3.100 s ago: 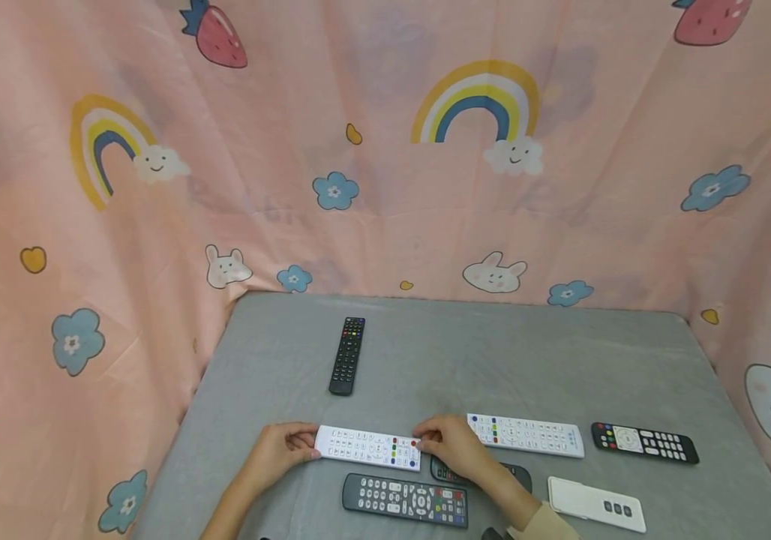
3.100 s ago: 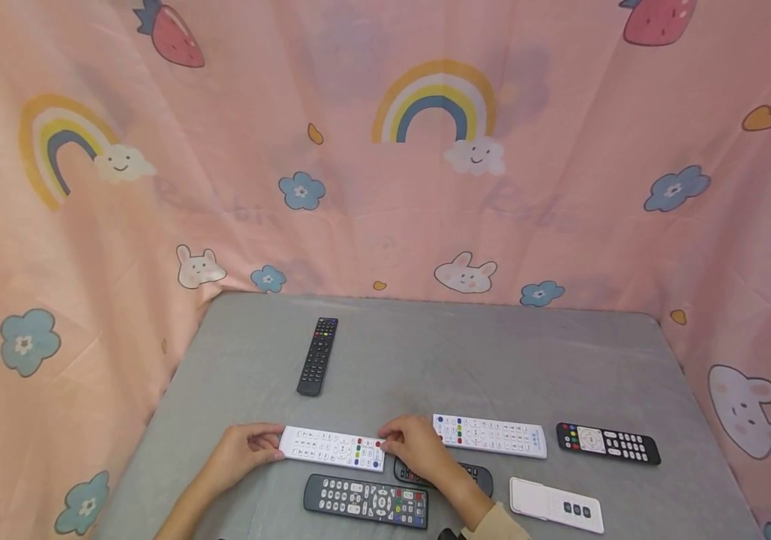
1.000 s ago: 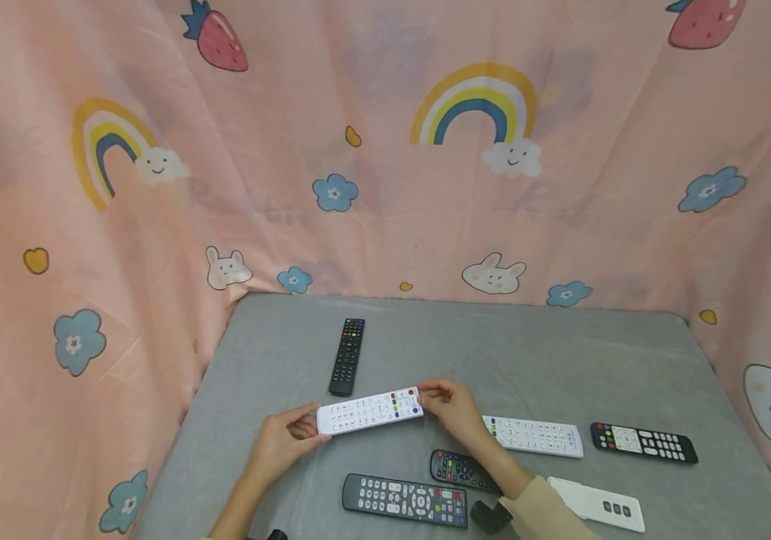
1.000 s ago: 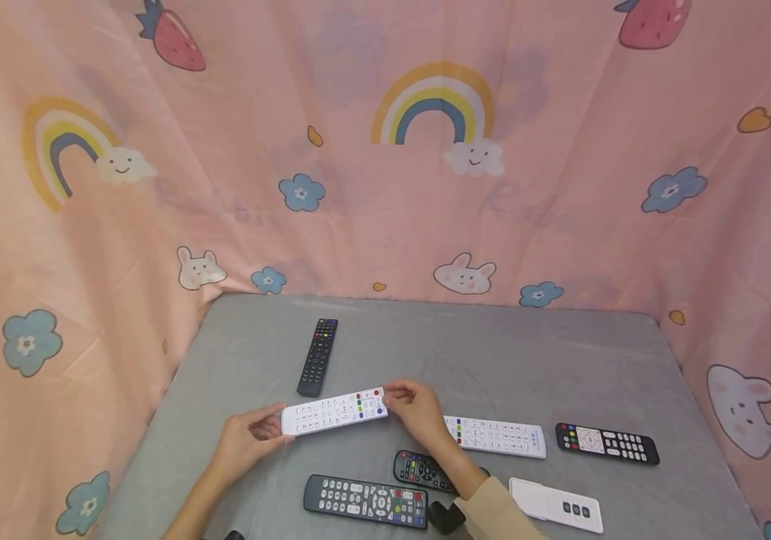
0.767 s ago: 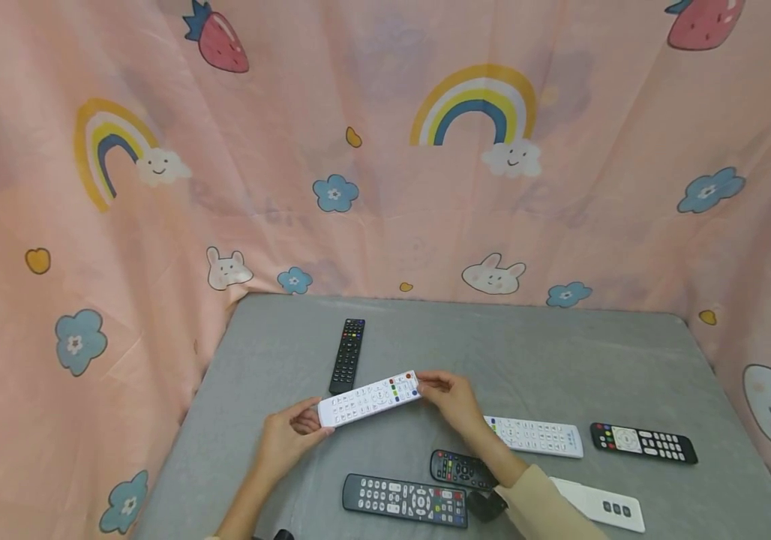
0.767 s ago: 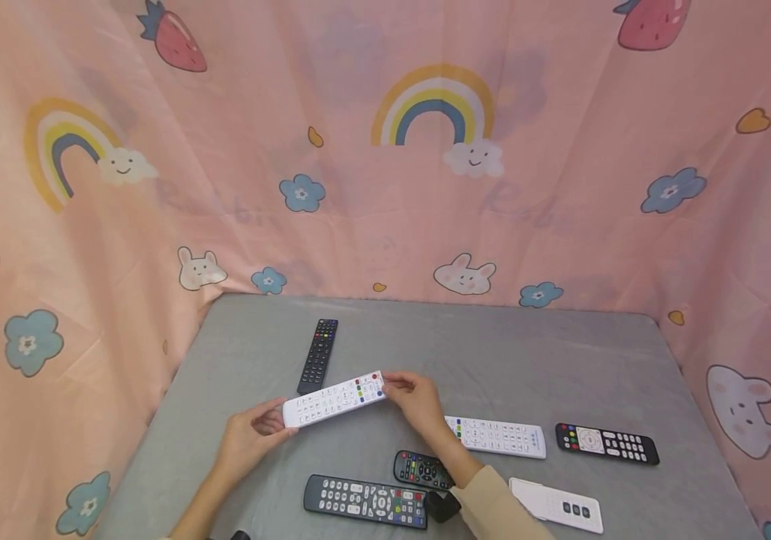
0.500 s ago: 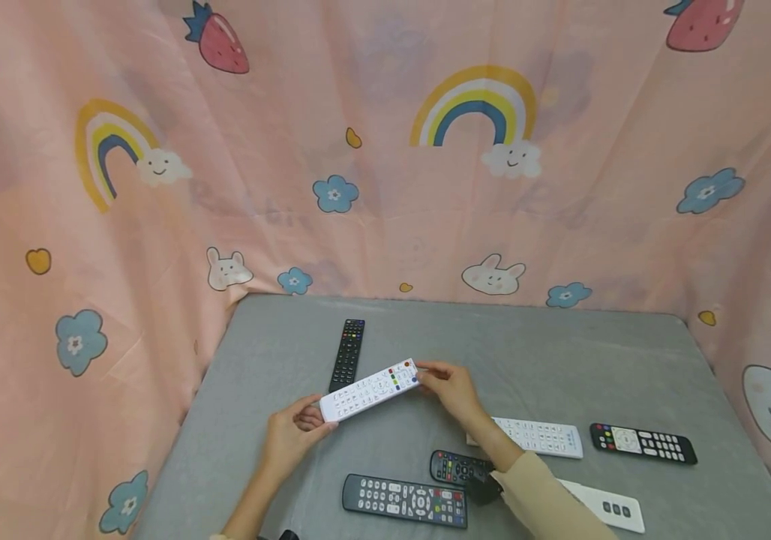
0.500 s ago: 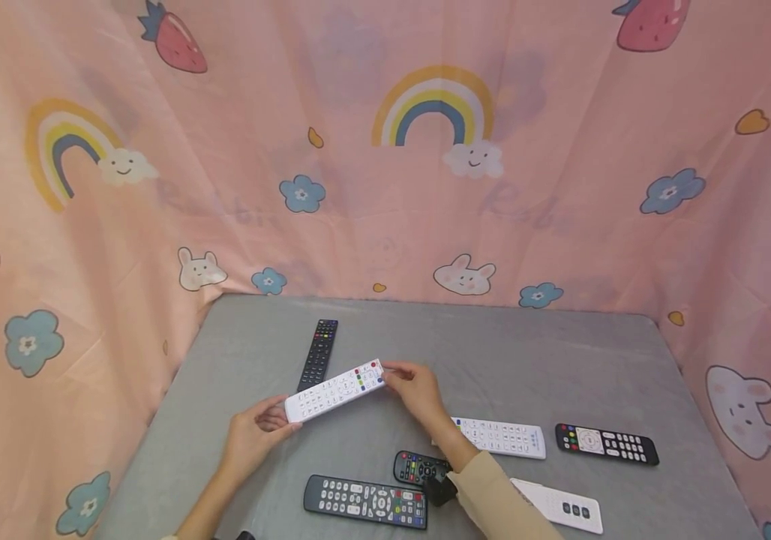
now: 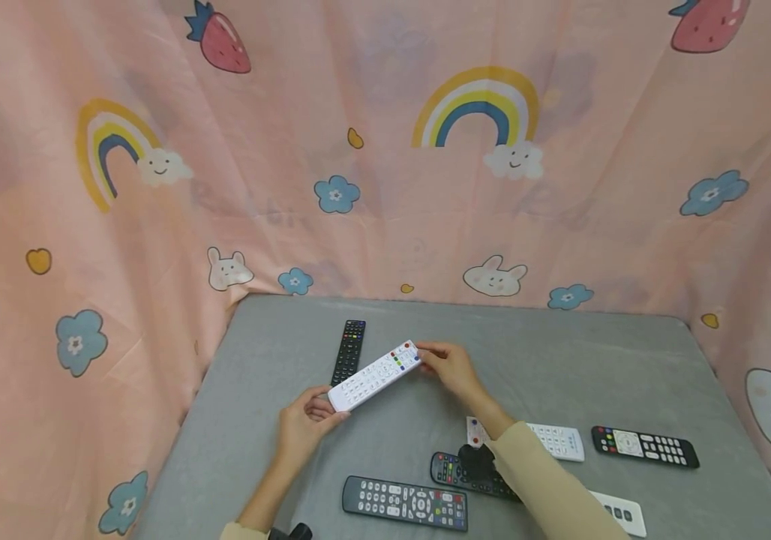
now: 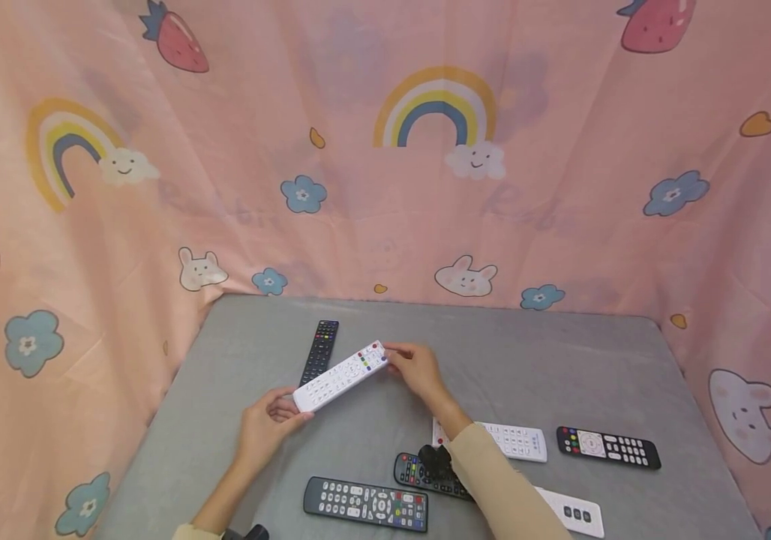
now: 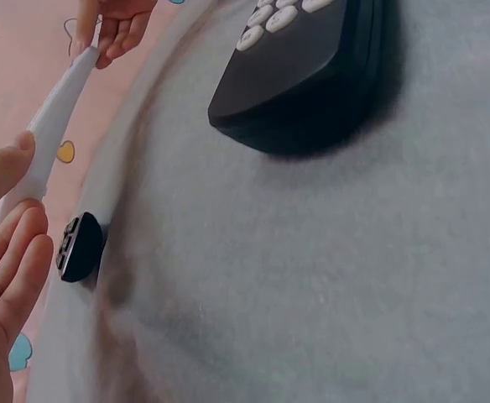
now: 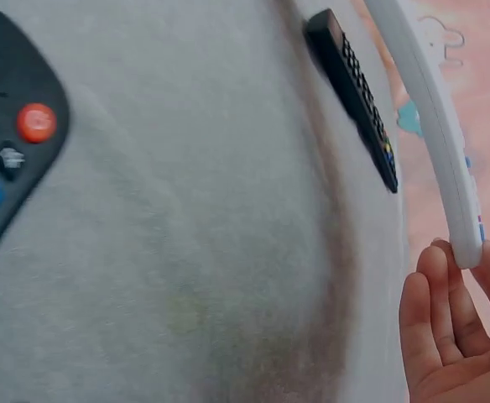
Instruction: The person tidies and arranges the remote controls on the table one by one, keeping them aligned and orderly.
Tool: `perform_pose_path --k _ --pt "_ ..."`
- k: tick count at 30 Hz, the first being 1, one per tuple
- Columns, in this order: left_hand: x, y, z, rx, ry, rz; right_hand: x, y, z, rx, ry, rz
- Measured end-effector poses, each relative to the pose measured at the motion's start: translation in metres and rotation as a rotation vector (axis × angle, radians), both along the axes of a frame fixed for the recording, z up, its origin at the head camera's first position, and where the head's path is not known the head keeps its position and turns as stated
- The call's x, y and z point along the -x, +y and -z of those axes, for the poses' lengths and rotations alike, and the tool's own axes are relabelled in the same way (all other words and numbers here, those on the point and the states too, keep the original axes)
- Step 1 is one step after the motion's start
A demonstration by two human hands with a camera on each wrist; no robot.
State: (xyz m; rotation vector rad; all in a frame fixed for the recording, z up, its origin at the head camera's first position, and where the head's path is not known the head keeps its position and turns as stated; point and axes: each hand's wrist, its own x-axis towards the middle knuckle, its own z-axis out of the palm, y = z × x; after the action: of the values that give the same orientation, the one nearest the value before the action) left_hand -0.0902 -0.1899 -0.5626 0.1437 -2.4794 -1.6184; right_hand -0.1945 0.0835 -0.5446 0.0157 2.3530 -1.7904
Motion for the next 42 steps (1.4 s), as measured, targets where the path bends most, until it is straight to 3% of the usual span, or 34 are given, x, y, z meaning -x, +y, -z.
perform_pose_path --k 14,23,29,42 --pt "0.007 0.008 0.001 -0.058 -0.029 0.016 0.032 -0.005 -0.005 -0.062 -0.010 0.005" --pt "0.009 0.012 0.002 -0.052 0.039 0.035 0.046 -0.004 -0.007 -0.081 0.014 -0.025" --pt "0.010 0.014 0.004 -0.085 0.087 0.014 0.053 -0.010 -0.008 -0.084 0.017 -0.030" --pt "0.011 0.022 0.008 0.045 0.167 0.043 0.064 -0.020 -0.003 0.007 -0.003 0.032"
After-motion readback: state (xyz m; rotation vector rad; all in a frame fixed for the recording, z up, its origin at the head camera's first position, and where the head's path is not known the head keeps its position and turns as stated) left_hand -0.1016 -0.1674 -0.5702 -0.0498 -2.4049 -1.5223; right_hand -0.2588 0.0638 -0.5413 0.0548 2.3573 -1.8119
